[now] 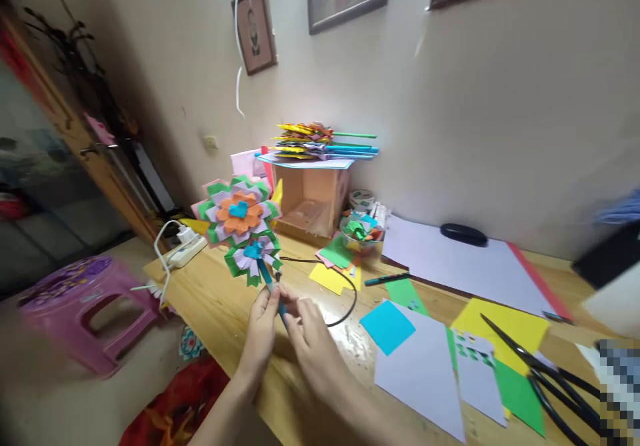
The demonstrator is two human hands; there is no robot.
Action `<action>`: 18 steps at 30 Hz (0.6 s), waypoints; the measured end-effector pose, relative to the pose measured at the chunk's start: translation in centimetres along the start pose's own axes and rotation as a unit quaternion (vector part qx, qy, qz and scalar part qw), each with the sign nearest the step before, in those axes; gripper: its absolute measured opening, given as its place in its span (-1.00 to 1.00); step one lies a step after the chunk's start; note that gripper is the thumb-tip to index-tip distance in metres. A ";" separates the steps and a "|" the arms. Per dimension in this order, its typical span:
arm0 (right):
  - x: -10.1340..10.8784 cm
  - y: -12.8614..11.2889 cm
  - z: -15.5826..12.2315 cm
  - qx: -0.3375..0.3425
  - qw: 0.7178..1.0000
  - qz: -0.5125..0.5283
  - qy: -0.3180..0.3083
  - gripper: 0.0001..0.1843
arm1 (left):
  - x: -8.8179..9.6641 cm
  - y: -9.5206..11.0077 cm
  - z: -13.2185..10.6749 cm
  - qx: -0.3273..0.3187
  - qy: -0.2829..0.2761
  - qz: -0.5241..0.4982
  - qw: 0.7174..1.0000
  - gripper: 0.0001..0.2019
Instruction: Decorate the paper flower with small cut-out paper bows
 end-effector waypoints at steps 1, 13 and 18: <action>0.3 0.7 0.4 -0.002 1.000 -0.027 -0.001 -0.75 | 1.0 -0.2 0.5 -0.007 0.025 -0.017 1.000 -0.68; -5.5 5.7 13.6 0.017 0.953 -0.283 0.105 -0.48 | 7.5 -1.1 5.0 -0.074 0.103 -0.242 0.962 -0.67; -6.5 6.8 16.1 -0.032 0.968 -0.243 0.061 -0.78 | 8.1 -1.9 5.0 -0.040 0.120 -0.180 0.976 -0.63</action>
Point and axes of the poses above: each hand's wrist, its own z-axis towards the middle knuckle, its own x-axis out of the back of the hand, y = z × x, the point moved 1 cm from there along z, towards the middle knuckle, and after that the axes turned 6 degrees about x, right-handed, at the moved point
